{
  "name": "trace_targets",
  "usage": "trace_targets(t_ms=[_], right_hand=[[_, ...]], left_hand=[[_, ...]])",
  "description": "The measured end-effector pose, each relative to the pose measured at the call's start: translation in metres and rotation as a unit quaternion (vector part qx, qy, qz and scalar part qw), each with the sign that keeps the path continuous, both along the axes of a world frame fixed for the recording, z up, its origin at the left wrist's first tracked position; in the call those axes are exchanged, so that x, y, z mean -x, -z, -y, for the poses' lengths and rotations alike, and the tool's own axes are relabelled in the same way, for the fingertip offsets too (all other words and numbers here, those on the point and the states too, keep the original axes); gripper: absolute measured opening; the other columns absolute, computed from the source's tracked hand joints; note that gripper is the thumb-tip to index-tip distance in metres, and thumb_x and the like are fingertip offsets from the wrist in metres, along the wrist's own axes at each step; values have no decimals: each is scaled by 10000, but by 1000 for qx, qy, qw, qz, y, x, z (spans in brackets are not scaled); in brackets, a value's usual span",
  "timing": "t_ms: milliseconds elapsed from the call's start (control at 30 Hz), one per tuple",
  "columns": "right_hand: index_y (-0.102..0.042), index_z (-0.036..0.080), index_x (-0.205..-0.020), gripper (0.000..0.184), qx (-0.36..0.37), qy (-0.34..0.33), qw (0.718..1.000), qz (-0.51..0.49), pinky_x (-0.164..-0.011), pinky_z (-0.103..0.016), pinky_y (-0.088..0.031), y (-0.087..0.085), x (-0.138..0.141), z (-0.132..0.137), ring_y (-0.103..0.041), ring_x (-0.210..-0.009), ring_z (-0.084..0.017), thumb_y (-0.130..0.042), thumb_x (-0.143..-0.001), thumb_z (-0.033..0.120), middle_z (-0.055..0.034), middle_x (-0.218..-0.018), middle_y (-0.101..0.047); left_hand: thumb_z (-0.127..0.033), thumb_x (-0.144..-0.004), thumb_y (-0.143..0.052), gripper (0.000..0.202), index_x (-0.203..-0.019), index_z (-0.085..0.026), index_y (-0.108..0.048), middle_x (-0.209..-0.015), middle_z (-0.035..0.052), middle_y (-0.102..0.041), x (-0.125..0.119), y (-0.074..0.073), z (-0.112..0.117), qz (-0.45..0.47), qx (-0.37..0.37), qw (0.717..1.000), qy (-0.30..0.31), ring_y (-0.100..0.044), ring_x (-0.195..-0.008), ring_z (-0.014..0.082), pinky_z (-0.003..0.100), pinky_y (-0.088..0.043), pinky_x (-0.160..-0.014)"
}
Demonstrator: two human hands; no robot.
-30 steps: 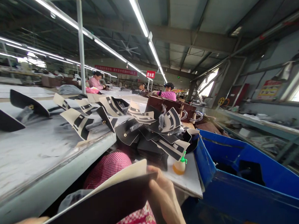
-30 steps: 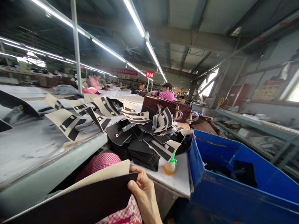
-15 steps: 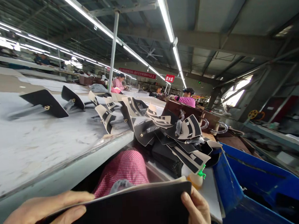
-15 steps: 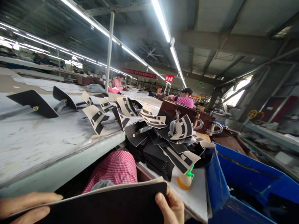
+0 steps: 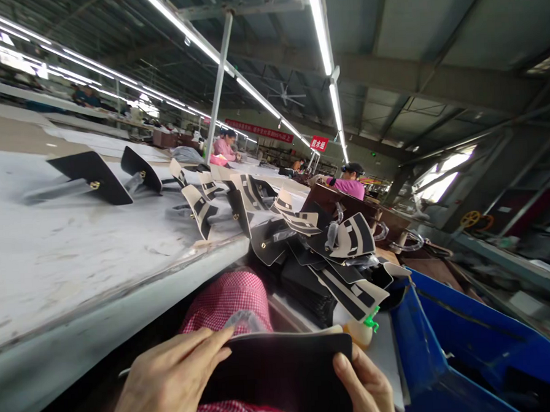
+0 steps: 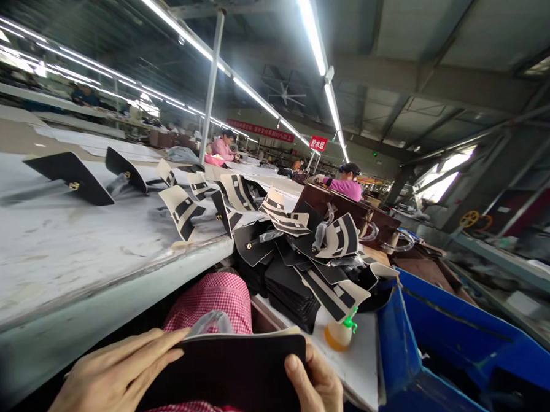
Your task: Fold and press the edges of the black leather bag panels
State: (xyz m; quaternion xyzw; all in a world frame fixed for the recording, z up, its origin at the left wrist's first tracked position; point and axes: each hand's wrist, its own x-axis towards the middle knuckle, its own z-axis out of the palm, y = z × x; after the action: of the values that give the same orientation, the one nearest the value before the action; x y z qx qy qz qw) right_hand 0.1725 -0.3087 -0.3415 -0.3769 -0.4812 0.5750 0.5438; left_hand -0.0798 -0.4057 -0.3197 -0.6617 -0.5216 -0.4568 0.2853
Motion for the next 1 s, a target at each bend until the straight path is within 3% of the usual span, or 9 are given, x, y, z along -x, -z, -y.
trace_targets(t_ms=[167,333,500,600,800,900,1000], right_hand=[[-720,184,-729,372,9,-8,1000,-11,-624,-252,-469,-2,5,-3,-570,-648,-165,-901,-705,508,-5,-707,-660],[-760,177,-826,354,-39,-31,998,35,-700,-270,-506,1,5,-12,-616,-753,-201,-843,-786,518,-39,-808,-709],[-760,169,-824,379,-39,-29,998,39,-657,-275,-500,1,5,-13,-600,-695,-189,-825,-796,541,-37,-783,-688],[-751,179,-799,363,-58,-5,998,31,-634,-274,-493,2,7,-10,-590,-668,-184,-810,-808,537,-29,-750,-681],[-752,192,-780,331,-131,43,989,58,-630,-279,-491,-5,9,-1,-579,-668,-188,-797,-824,518,-23,-712,-662],[-735,205,-738,316,-163,64,983,58,-694,-301,-504,-10,8,3,-602,-733,-210,-794,-831,501,-30,-728,-665],[-711,217,-695,319,-182,65,980,54,-718,-314,-503,-12,8,5,-611,-765,-227,-796,-831,492,-30,-710,-653]], left_hand=[[-398,-1022,-557,181,-1041,-284,-697,-859,-78,-787,11,5,5,75,67,990,101,-764,-701,53,31,-568,-708],[-383,-952,-674,109,-1016,-348,-755,-859,-105,-781,23,21,13,114,111,983,89,-771,-737,73,51,-573,-753],[-271,-947,-677,231,-1152,-347,-754,-915,-72,-794,20,26,3,113,128,977,124,-779,-726,91,66,-594,-738],[-324,-969,-655,308,-1276,-349,-674,-986,-67,-789,16,28,-7,87,127,976,153,-787,-792,87,70,-588,-835],[-335,-1018,-567,372,-1376,-435,-568,-973,-108,-772,9,34,-20,120,155,962,188,-784,-923,82,79,-597,-840],[-376,-993,-609,307,-1292,-416,-664,-982,-109,-795,7,30,-24,127,156,965,169,-786,-901,80,77,-566,-879],[-502,-941,-653,193,-1026,-384,-780,-925,-131,-814,3,17,-28,122,131,974,139,-790,-857,85,44,-530,-859]])
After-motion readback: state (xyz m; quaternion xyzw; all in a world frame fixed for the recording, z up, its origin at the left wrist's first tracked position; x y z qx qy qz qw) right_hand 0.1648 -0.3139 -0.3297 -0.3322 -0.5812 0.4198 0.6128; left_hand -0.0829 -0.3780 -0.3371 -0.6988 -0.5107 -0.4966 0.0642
